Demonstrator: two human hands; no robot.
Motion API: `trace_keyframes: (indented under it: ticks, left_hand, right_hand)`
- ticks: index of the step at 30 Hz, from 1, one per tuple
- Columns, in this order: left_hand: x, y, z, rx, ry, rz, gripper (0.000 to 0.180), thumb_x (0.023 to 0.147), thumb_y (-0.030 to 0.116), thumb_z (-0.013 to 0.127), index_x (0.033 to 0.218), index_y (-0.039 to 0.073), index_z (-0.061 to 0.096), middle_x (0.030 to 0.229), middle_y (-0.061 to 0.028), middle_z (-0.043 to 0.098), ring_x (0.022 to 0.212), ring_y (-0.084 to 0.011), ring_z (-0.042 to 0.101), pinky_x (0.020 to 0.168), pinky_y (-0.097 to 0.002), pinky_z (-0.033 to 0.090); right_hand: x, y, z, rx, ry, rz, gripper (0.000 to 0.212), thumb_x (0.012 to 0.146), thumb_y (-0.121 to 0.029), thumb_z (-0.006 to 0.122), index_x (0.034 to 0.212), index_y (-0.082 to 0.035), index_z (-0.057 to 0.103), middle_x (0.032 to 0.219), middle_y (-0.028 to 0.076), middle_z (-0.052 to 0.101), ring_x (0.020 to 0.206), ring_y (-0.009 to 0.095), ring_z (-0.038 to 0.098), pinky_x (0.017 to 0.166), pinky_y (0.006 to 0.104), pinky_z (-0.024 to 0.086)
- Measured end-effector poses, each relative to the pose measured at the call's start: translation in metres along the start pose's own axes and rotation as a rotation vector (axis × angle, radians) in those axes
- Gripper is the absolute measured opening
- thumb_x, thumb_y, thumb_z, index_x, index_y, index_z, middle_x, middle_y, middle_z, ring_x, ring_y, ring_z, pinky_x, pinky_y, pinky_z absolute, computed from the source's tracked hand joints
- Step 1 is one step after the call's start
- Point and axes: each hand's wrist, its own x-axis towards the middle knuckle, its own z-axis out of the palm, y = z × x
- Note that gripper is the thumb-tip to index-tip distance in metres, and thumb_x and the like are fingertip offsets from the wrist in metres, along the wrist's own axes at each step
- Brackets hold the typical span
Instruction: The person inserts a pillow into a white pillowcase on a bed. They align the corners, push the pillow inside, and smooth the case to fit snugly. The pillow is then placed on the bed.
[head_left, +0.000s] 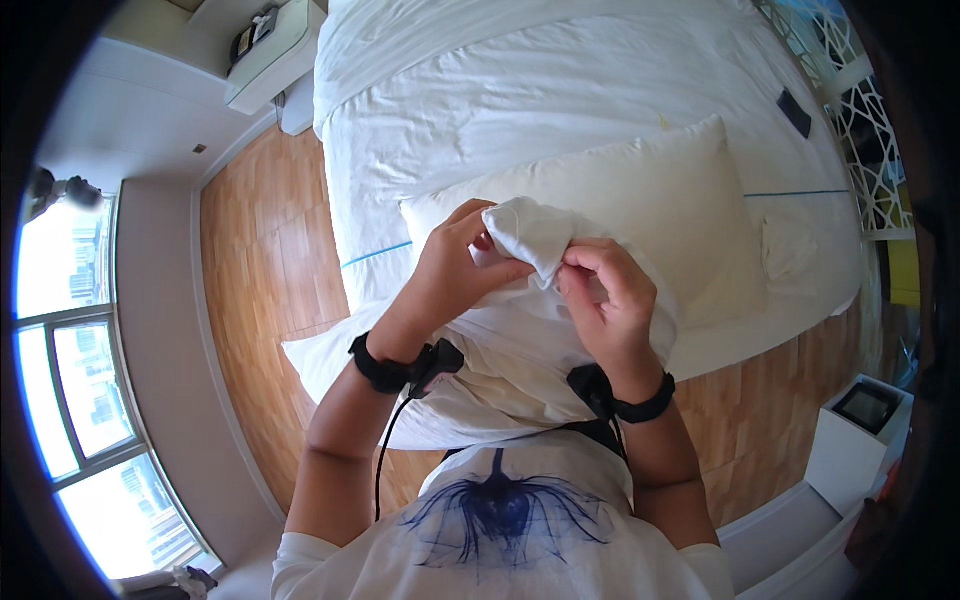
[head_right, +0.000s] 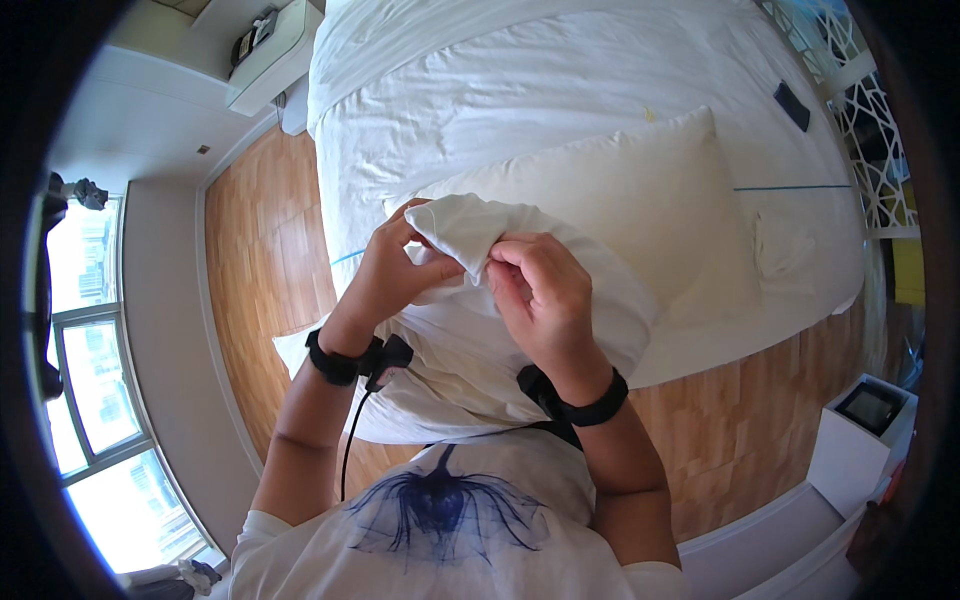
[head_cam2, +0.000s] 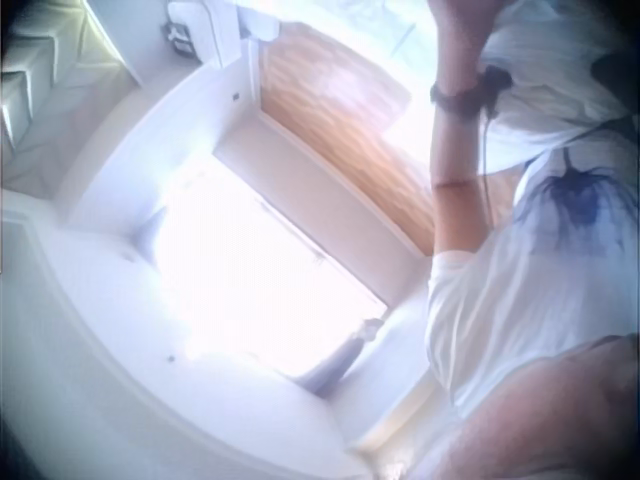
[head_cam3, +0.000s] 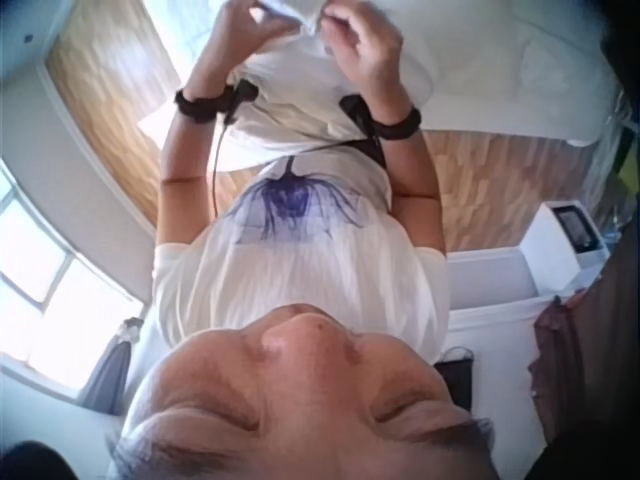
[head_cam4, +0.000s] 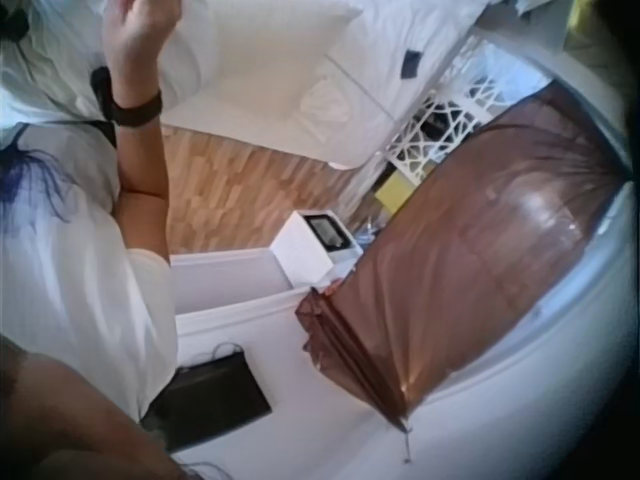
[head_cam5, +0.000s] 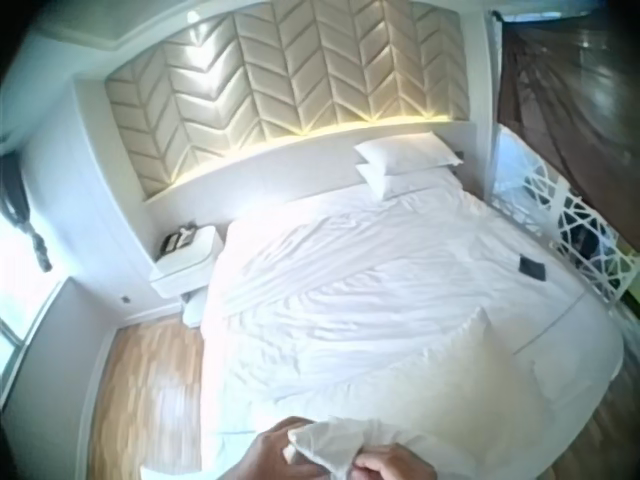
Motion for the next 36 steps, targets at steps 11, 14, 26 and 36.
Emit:
trace_keyframes:
  ticks: [11, 14, 26, 36]
  left_hand:
    - [0.006, 0.012, -0.012, -0.484, 0.006, -0.337, 0.024, 0.086, 0.007, 0.077, 0.108, 0.000, 0.070, 0.095, -0.0012, 0.070, 0.082, -0.0057, 0.061, 0.068, -0.0219, 0.048]
    - [0.010, 0.021, -0.012, -0.565, 0.040, -0.352, 0.017, 0.090, 0.005, 0.072, 0.106, -0.001, 0.067, 0.095, -0.0008, 0.069, 0.073, -0.0035, 0.059, 0.062, -0.0189, 0.046]
    - [0.020, -0.015, -0.011, -0.604, 0.124, -0.349, 0.019, 0.094, 0.002, 0.064, 0.114, 0.001, 0.063, 0.095, -0.0014, 0.067, 0.084, -0.0061, 0.061, 0.074, -0.0208, 0.049]
    - [0.035, -0.044, -0.016, -0.286, 0.321, -0.255, 0.031, 0.096, 0.012, 0.066, 0.122, 0.003, 0.051, 0.116, -0.0096, 0.060, 0.102, -0.0139, 0.060, 0.083, -0.0256, 0.052]
  right_hand:
    - [-0.019, 0.004, -0.026, -0.300, -0.076, -0.001, 0.025, 0.072, 0.004, 0.071, 0.094, -0.004, 0.064, 0.096, 0.009, 0.065, 0.083, 0.030, 0.061, 0.078, 0.0387, 0.047]
    - [-0.027, 0.001, -0.031, -0.288, -0.068, 0.040, 0.017, 0.075, 0.007, 0.067, 0.088, -0.003, 0.062, 0.088, 0.009, 0.064, 0.077, 0.029, 0.060, 0.070, 0.0387, 0.048]
    - [-0.053, -0.020, -0.065, -0.046, -0.265, 0.171, 0.011, 0.079, 0.008, 0.064, 0.086, 0.000, 0.060, 0.077, 0.010, 0.061, 0.070, 0.028, 0.059, 0.059, 0.0360, 0.048]
    - [-0.103, 0.013, -0.071, -0.313, -0.063, 0.292, 0.036, 0.078, -0.005, 0.073, 0.112, -0.005, 0.063, 0.112, 0.013, 0.059, 0.101, 0.033, 0.057, 0.088, 0.0431, 0.046]
